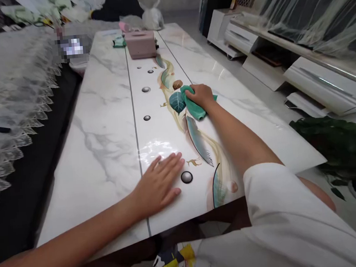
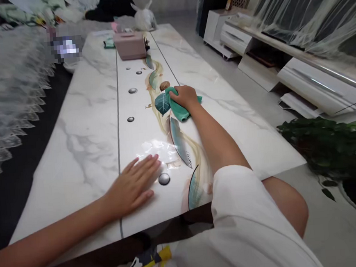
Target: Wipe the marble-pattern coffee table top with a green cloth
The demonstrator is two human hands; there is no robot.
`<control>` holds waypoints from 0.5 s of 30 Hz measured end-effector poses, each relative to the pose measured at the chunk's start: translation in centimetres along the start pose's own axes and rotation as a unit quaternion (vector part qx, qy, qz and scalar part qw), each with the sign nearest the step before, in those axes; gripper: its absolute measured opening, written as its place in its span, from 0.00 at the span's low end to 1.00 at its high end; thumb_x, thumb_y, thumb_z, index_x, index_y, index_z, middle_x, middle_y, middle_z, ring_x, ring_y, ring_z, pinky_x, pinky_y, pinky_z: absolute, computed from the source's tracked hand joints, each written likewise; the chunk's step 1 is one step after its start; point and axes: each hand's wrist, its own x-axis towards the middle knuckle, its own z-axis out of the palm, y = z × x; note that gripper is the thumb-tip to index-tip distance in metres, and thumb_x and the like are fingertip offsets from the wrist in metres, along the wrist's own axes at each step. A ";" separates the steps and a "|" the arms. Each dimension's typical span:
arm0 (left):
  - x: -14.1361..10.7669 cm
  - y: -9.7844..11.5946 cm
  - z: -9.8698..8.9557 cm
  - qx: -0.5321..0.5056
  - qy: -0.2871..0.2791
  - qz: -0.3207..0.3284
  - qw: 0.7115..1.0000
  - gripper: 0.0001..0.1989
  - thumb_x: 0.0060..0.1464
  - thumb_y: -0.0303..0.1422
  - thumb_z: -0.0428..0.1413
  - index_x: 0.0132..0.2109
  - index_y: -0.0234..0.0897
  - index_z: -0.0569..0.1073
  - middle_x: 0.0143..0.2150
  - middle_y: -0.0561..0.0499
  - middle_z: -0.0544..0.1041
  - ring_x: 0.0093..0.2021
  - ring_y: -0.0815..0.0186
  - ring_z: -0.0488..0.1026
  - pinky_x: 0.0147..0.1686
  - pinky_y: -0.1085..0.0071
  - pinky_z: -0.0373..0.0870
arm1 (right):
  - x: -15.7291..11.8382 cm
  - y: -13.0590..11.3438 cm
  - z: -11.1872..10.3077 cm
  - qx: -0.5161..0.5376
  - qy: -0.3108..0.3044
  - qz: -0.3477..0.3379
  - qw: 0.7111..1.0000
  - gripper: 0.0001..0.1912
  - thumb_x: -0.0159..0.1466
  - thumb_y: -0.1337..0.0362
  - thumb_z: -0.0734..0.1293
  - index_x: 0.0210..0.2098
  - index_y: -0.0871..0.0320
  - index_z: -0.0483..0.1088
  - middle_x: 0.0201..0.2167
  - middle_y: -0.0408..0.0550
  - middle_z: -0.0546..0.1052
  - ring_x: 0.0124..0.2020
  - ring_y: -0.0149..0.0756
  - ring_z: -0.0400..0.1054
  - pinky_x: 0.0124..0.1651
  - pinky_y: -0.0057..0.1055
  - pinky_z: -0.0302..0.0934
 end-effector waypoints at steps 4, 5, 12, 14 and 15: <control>1.6 1.5 1.9 -0.009 -0.041 0.019 0.999 0.41 0.71 0.44 0.45 0.78 0.38 0.31 0.78 0.43 0.46 0.77 0.53 0.47 0.72 0.50 0.41 | -0.1 -0.1 -0.2 0.007 0.001 -0.005 1.000 0.24 0.72 0.47 0.58 0.46 0.58 0.77 0.45 0.56 0.80 0.43 0.46 0.70 0.38 0.32 0.52; 1.5 1.5 2.1 -0.008 -0.039 0.020 0.999 0.41 0.70 0.43 0.45 0.78 0.39 0.30 0.78 0.43 0.46 0.77 0.53 0.47 0.72 0.50 0.42 | -0.1 -0.2 -0.4 0.009 -0.003 -0.006 1.000 0.24 0.72 0.47 0.58 0.47 0.57 0.77 0.46 0.55 0.80 0.44 0.45 0.70 0.38 0.31 0.52; 1.3 0.9 1.9 -0.025 -0.047 0.017 0.998 0.40 0.71 0.45 0.46 0.78 0.41 0.33 0.78 0.43 0.47 0.77 0.52 0.47 0.72 0.47 0.43 | -1.3 -0.9 -2.1 0.035 -0.089 0.005 0.995 0.22 0.69 0.49 0.60 0.43 0.56 0.79 0.45 0.54 0.81 0.42 0.44 0.72 0.34 0.31 0.50; 1.4 1.0 1.9 -0.029 -0.056 0.010 0.998 0.38 0.71 0.45 0.45 0.78 0.40 0.37 0.78 0.42 0.46 0.77 0.52 0.45 0.72 0.47 0.42 | -3.1 -0.8 -2.9 0.039 -0.111 -0.009 0.993 0.21 0.69 0.49 0.61 0.42 0.55 0.80 0.44 0.52 0.82 0.42 0.43 0.72 0.33 0.31 0.50; 1.4 1.0 1.9 -0.030 -0.060 0.007 0.998 0.38 0.71 0.45 0.45 0.78 0.39 0.39 0.78 0.42 0.46 0.77 0.52 0.45 0.72 0.47 0.41 | -4.4 -0.7 -3.3 0.039 -0.118 -0.020 0.992 0.21 0.68 0.49 0.61 0.42 0.55 0.80 0.44 0.52 0.82 0.41 0.43 0.72 0.33 0.31 0.50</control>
